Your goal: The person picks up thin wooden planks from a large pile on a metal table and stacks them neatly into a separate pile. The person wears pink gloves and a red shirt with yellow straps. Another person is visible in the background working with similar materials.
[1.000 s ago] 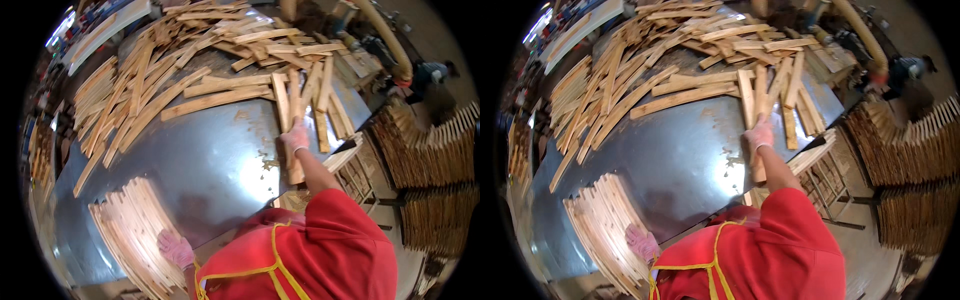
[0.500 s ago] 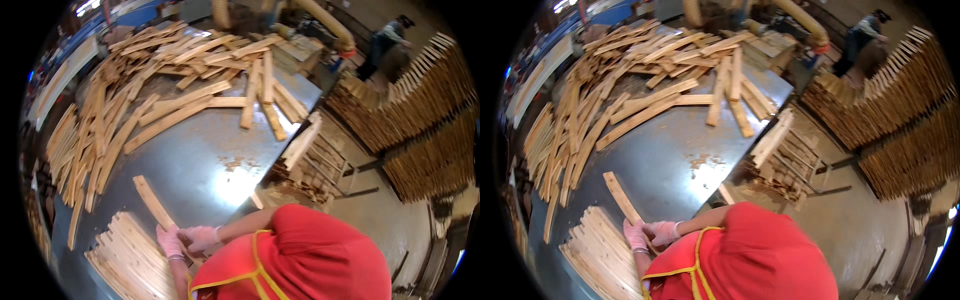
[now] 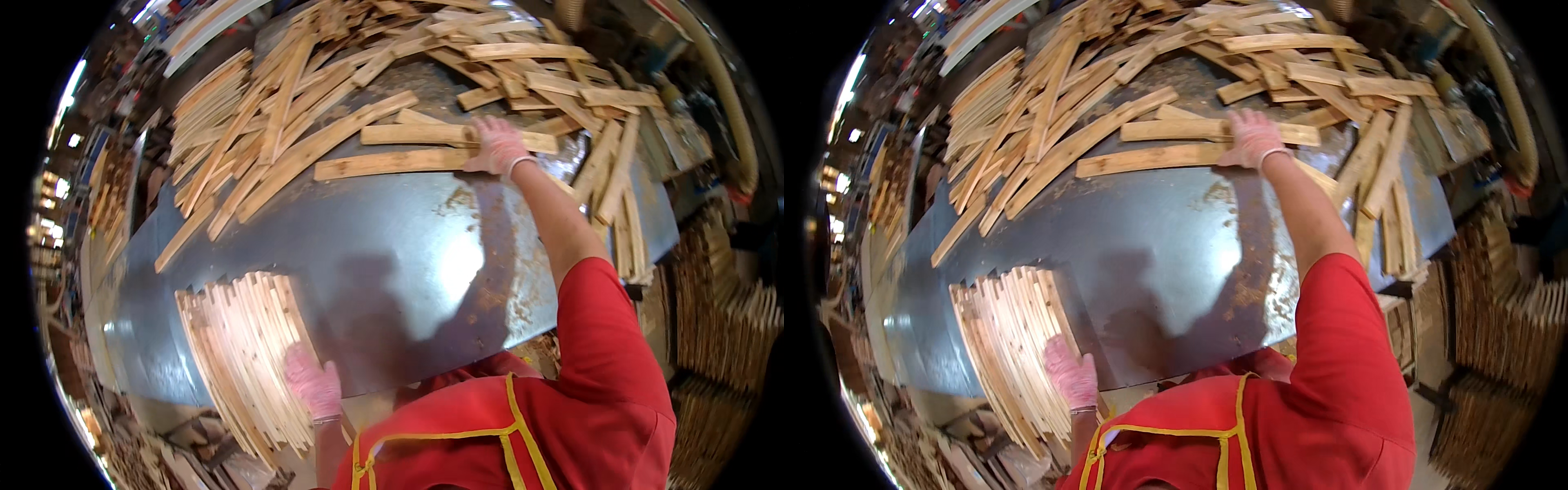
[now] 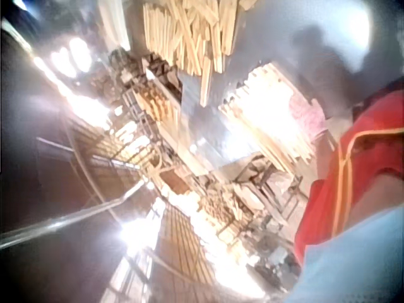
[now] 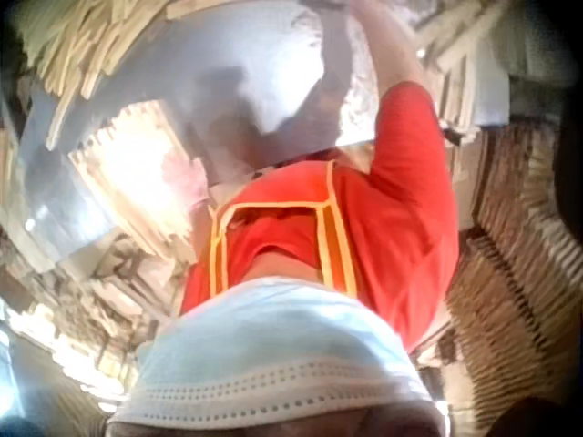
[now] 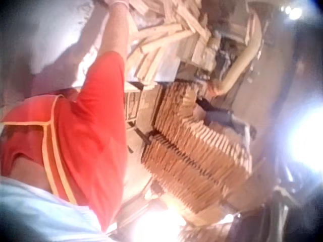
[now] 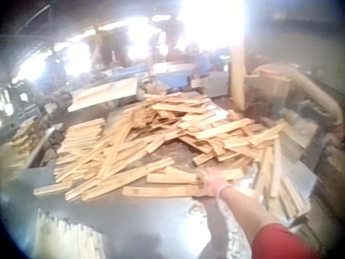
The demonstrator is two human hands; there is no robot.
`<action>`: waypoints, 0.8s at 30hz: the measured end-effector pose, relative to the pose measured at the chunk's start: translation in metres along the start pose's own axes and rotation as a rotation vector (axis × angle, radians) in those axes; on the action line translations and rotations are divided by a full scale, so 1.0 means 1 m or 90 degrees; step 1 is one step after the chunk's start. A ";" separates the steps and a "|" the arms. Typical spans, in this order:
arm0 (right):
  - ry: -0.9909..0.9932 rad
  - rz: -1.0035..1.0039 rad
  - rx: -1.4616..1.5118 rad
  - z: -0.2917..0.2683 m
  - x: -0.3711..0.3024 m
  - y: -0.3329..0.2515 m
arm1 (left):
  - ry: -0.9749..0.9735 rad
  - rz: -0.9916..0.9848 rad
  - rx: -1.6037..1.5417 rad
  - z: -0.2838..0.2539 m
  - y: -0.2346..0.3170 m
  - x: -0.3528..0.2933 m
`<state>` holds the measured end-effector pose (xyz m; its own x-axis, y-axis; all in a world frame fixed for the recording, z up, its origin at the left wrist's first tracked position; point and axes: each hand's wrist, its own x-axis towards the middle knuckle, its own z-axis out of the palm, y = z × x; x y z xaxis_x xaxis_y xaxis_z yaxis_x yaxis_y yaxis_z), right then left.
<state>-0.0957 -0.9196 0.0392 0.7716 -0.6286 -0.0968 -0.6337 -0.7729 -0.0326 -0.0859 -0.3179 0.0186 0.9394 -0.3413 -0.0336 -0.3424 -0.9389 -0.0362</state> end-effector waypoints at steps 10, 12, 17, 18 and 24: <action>-0.214 -0.053 0.253 0.011 -0.056 -0.034 | -0.281 0.091 -0.386 0.010 0.148 -0.006; -0.303 -0.030 0.248 -0.009 -0.090 -0.061 | -0.367 -0.010 -0.568 0.010 0.171 0.001; -0.448 -0.148 0.357 -0.001 -0.149 -0.121 | -0.418 -0.287 -1.109 0.063 0.180 0.033; -0.477 -0.178 0.460 0.009 -0.162 -0.130 | -0.451 -0.320 -1.192 0.058 0.179 0.043; -0.550 -0.300 0.335 0.000 -0.268 -0.235 | -0.364 -0.270 -1.269 0.048 0.091 0.013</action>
<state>-0.1539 -0.5692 0.0731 0.7736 0.1481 -0.6162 -0.3891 -0.6565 -0.6462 -0.1055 -0.4052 -0.0330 0.6947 -0.4607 -0.5524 0.6774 0.1607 0.7178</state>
